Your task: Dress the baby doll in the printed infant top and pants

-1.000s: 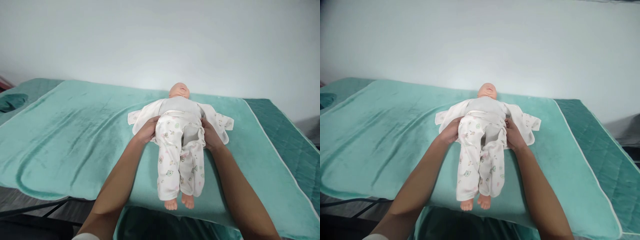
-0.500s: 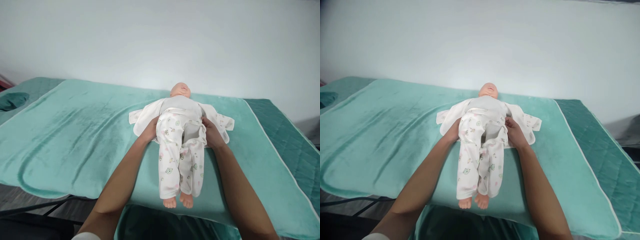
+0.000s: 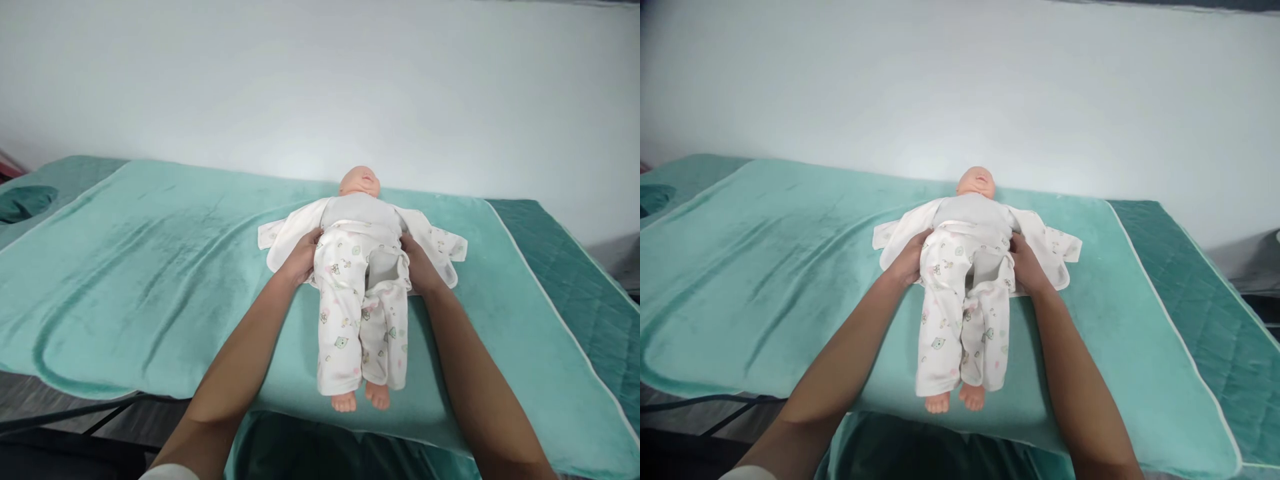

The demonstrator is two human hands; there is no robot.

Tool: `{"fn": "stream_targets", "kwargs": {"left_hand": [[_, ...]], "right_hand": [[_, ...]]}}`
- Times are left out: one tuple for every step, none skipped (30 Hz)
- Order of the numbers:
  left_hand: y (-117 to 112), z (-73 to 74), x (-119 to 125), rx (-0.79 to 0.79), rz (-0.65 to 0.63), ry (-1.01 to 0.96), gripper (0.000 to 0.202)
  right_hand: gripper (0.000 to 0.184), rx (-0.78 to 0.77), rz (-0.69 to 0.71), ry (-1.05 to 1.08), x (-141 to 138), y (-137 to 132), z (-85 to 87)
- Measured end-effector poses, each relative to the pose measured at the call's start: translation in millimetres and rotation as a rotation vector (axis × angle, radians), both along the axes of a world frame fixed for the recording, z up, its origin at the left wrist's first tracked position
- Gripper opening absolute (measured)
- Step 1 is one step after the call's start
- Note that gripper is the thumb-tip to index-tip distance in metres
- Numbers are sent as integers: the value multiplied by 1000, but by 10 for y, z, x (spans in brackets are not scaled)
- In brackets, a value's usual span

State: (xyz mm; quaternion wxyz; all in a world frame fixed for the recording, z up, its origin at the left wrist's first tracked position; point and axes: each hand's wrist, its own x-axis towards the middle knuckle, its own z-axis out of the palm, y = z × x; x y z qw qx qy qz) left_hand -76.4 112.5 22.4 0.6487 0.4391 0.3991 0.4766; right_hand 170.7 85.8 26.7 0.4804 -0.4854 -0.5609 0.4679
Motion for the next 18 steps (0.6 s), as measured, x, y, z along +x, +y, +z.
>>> {"fn": "stream_targets", "kwargs": {"left_hand": [[13, -18, 5, 8, 11, -10, 44], [26, -36, 10, 12, 21, -23, 42], [36, -55, 15, 8, 26, -41, 41], [43, -72, 21, -1, 25, -59, 41], [48, -85, 27, -9, 21, -78, 41], [48, -93, 33, -13, 15, -92, 41], [45, -95, 39, -8, 9, -100, 41], [40, -90, 45, 2, 4, -101, 40], [31, -78, 50, 16, 2, -96, 40], [22, -62, 54, 28, 4, -85, 40], [12, -43, 58, 32, 5, -73, 41], [3, -23, 60, 30, 8, -62, 42], [-5, -5, 61, 26, 13, -57, 43], [-10, 9, 61, 19, 18, -56, 44], [-13, 19, 60, 11, 21, -60, 44], [-13, 25, 59, 3, 22, -66, 45], [-13, 26, 59, 1, 22, -72, 45], [-11, 24, 59, 4, 22, -73, 45]], "right_hand": [[40, 5, -5, 2, 6, 12, -27], [40, 10, -21, -5, 11, 24, -51], [39, 15, -43, -18, 15, 36, -70], [38, 21, -64, -28, 17, 47, -82], [37, 26, -81, -34, 16, 59, -88], [35, 29, -96, -32, 13, 69, -89], [33, 30, -108, -22, 7, 78, -85], [32, 32, -119, -7, 0, 86, -77], [30, 34, -131, 8, -10, 91, -67], [29, 35, -143, 19, -20, 94, -54], [28, 36, -153, 23, -32, 93, -39], [28, 38, -157, 23, -44, 90, -25], [29, 39, -157, 21, -54, 84, -11], [29, 41, -155, 20, -63, 77, 1], [29, 45, -151, 21, -68, 70, 9], [29, 53, -145, 23, -70, 64, 12], [28, 65, -138, 24, -67, 58, 9], [27, 82, -131, 20, -59, 55, 1]]}}
